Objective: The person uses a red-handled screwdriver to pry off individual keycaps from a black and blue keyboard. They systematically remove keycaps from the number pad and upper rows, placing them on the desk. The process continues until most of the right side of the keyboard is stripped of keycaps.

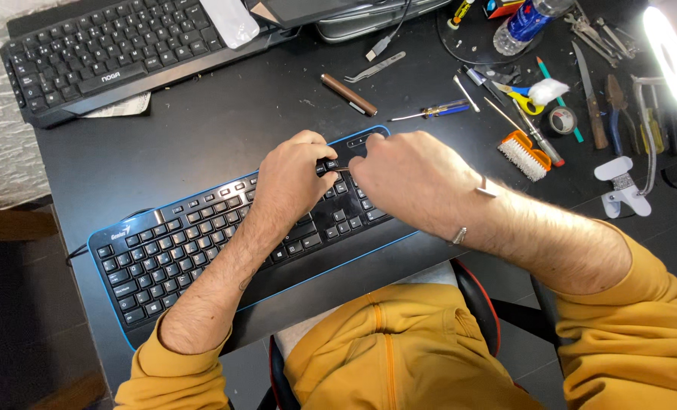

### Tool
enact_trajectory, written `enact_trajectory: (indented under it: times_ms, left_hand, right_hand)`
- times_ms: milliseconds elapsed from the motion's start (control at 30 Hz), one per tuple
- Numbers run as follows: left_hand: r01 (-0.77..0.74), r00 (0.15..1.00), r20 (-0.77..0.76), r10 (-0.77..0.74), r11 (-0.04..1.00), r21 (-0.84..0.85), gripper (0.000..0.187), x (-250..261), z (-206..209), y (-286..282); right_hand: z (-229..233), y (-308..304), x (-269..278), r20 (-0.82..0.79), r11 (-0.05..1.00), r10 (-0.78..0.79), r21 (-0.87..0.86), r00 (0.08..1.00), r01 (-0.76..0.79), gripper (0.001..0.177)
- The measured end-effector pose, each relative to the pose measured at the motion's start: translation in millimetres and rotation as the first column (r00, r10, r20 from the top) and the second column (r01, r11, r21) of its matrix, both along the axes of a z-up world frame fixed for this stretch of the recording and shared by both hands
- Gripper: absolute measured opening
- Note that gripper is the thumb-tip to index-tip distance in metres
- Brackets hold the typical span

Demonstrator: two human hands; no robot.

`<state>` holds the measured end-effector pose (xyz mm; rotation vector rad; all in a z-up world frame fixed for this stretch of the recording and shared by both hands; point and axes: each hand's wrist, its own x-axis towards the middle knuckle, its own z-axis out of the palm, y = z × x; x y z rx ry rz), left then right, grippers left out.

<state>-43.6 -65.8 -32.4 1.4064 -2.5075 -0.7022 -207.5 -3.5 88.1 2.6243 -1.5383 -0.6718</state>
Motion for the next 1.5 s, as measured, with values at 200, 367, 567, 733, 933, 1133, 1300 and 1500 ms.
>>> enact_trajectory:
  times_ms: [200, 367, 567, 733, 933, 1133, 1300, 1500]
  left_hand:
    - [0.015, 1.000, -0.003, -0.015, 1.000, 0.017, 0.027, 2, -4, -2]
    - [0.023, 0.999, -0.026, -0.022, 0.999, 0.025, 0.025, 4, -5, -5]
    - [0.030, 0.998, -0.060, -0.029, 1.000, 0.007, 0.020, 7, -13, -9]
    - [0.013, 0.999, -0.050, -0.013, 1.000, 0.001, 0.018, 6, -16, -9]
    - [-0.010, 1.000, -0.030, 0.009, 1.000, -0.009, 0.019, 2, -19, -5]
    - [-0.003, 1.000, -0.023, 0.002, 0.999, -0.049, 0.020, -2, -23, 2]
    - [0.014, 1.000, 0.008, -0.014, 0.995, -0.096, 0.017, -2, -37, -1]
    - [0.001, 1.000, 0.008, 0.000, 0.991, -0.136, 0.018, -3, -43, -2]
  right_hand:
    - [-15, 19, -7, 0.063, 0.998, -0.029, -0.052, 0.998, 0.032, 0.022]
    - [-40, 54, -13, 0.104, 0.987, -0.029, -0.154, 0.994, 0.045, 0.025]
    - [-95, 87, -29, 0.267, 0.945, -0.017, -0.311, 0.964, 0.103, 0.034]
    - [-114, 94, -31, 0.370, 0.943, -0.035, -0.294, 0.928, 0.153, 0.038]
    - [-132, 97, -28, 0.476, 0.913, -0.101, -0.304, 0.874, 0.271, 0.035]
    - [-139, 99, -24, 0.565, 0.859, -0.103, -0.364, 0.819, 0.360, 0.033]
    - [-148, 100, -28, 0.604, 0.826, -0.060, -0.417, 0.795, 0.379, 0.031]
    - [-140, 103, -39, 0.563, 0.776, -0.051, -0.497, 0.825, 0.387, 0.032]
